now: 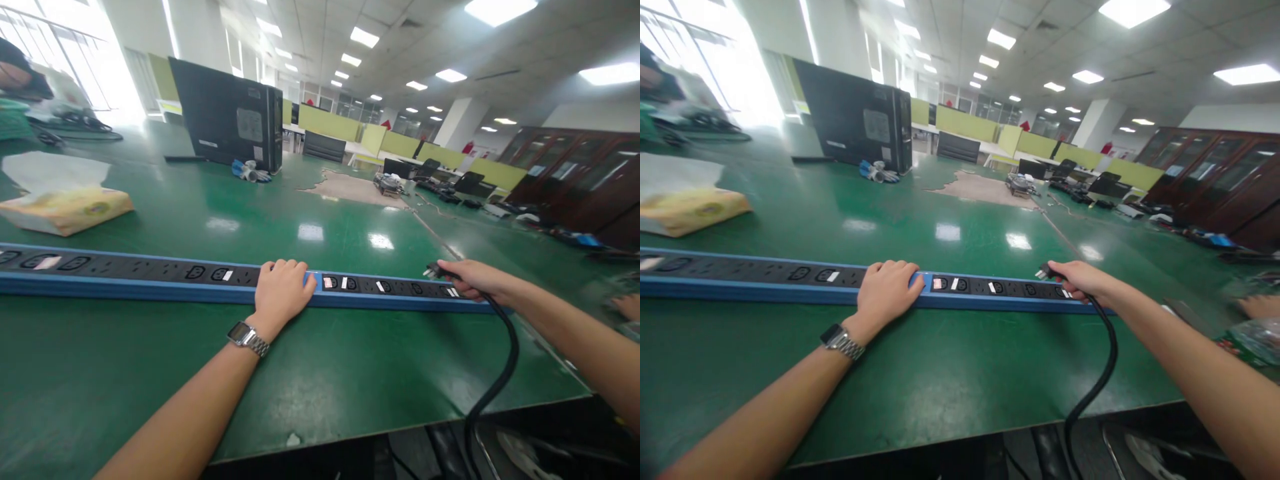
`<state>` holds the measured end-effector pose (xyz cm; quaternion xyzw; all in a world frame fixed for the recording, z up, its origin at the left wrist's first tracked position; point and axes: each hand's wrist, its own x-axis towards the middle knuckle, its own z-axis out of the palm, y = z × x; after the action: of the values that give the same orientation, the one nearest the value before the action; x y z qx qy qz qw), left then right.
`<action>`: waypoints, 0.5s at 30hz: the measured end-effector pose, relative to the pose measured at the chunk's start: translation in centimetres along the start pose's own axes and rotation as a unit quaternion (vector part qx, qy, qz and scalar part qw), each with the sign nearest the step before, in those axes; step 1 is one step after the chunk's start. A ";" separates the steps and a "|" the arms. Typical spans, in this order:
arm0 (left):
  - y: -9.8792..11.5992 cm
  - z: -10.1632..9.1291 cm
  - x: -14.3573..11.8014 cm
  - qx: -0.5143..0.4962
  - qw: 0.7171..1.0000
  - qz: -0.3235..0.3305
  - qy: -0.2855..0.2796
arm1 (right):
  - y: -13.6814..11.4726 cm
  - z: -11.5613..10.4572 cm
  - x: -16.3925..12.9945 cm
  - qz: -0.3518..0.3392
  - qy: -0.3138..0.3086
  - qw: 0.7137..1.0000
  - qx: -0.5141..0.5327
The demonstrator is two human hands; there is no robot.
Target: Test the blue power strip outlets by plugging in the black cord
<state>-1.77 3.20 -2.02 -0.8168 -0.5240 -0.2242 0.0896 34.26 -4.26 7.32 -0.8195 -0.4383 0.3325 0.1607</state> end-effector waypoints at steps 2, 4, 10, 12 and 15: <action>0.0 0.0 0.0 0.003 1.000 -0.002 0.004 | 1.3 -0.2 0.4 -0.009 0.037 0.988 -0.147; 0.0 0.0 0.0 0.006 1.000 -0.004 0.004 | 1.9 -0.1 0.7 -0.034 0.058 0.962 -0.265; -0.1 0.0 0.0 0.013 1.000 0.001 0.002 | 2.2 2.1 1.7 -0.075 0.087 0.893 -0.435; 0.0 0.0 0.0 0.015 1.000 0.002 0.004 | 2.1 2.4 1.8 -0.075 0.092 0.881 -0.458; 0.0 -0.1 0.0 0.013 1.000 0.001 0.003 | 2.2 0.8 1.6 -0.087 0.111 0.888 -0.437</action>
<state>-1.74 3.19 -1.92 -0.8156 -0.5255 -0.2196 0.1022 35.71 -4.23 4.86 -0.7966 -0.5885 -0.0012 -0.1381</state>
